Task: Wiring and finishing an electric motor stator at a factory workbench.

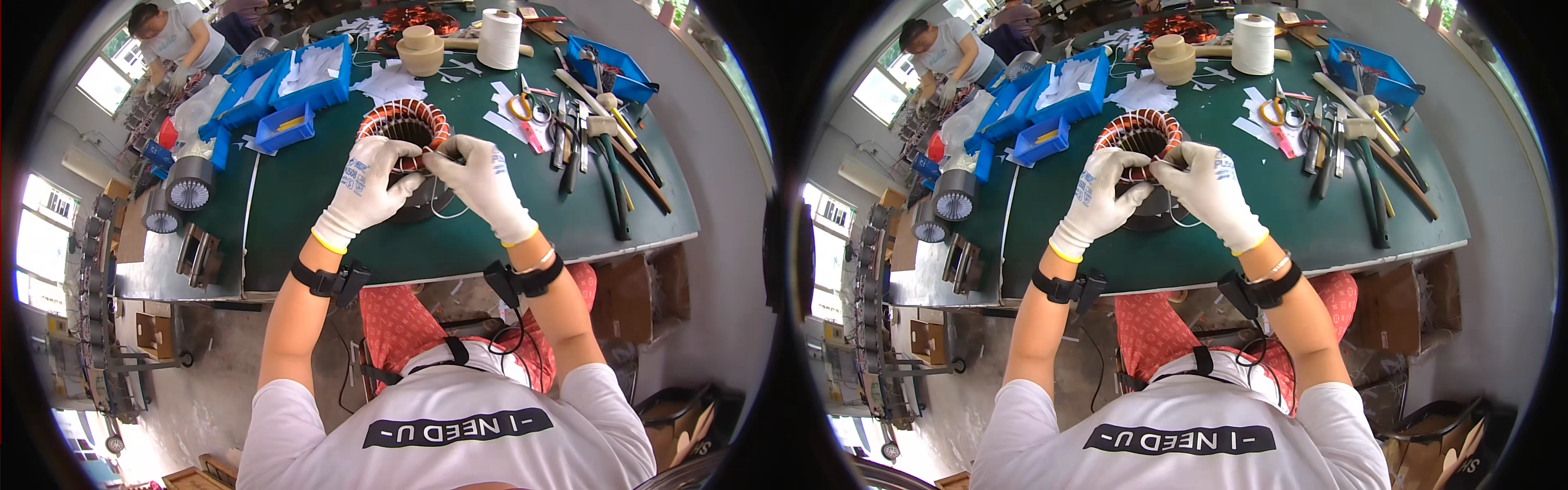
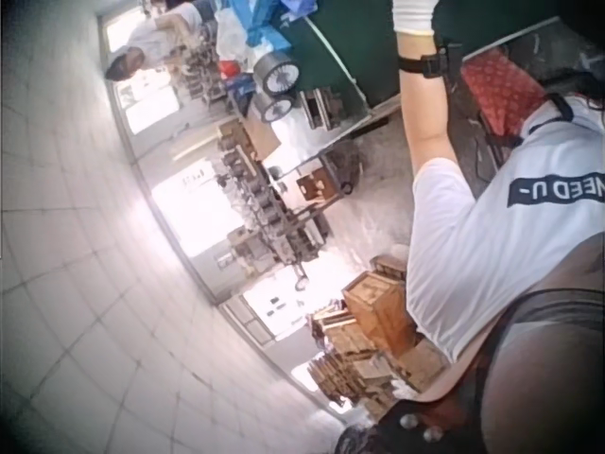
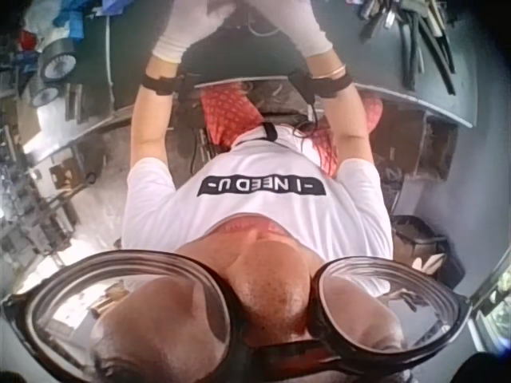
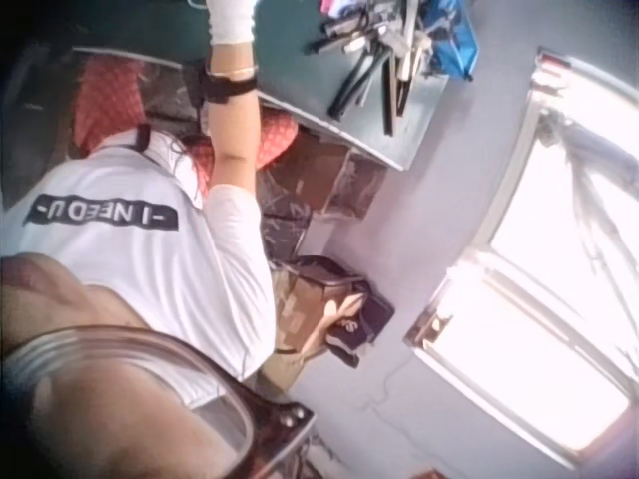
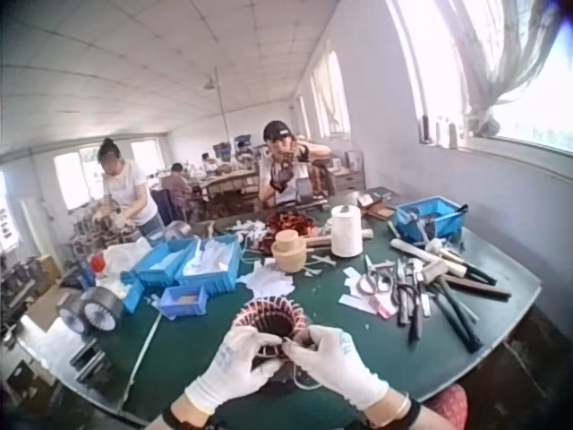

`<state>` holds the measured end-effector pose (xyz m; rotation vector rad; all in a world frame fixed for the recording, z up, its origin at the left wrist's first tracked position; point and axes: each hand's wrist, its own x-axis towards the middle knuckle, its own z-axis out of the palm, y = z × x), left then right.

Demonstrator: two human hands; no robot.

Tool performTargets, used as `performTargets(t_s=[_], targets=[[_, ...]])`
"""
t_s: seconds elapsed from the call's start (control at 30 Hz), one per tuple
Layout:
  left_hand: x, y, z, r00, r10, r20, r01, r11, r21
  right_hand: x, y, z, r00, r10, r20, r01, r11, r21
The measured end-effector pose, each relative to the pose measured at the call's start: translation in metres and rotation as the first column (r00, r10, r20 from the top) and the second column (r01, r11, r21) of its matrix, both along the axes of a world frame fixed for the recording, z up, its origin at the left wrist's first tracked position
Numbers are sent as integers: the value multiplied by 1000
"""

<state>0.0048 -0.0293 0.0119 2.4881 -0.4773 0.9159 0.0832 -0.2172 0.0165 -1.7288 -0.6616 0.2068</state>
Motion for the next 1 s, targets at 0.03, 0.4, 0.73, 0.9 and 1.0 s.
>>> performTargets(t_s=[0.03, 0.4, 0.73, 0.9, 1.0], targets=[[-1, 3, 1, 1000, 10, 0, -10, 1000, 2, -2, -3, 6, 996, 74, -51, -67, 990, 124], [4, 9, -9, 993, -29, 115, 30, 1000, -6, -2, -16, 14, 900, 433, 55, -428, 850, 307], [9, 5, -1, 995, -84, -60, 68, 969, -236, -31, 0, -53, 894, 307, 326, -349, 934, 78], [5, -11, 25, 942, 70, -327, -69, 998, 14, -42, 11, -73, 801, 165, 576, -231, 972, 42], [2, -9, 17, 933, 163, -321, -146, 986, 78, -41, 12, -72, 740, 248, 625, -139, 966, -219]])
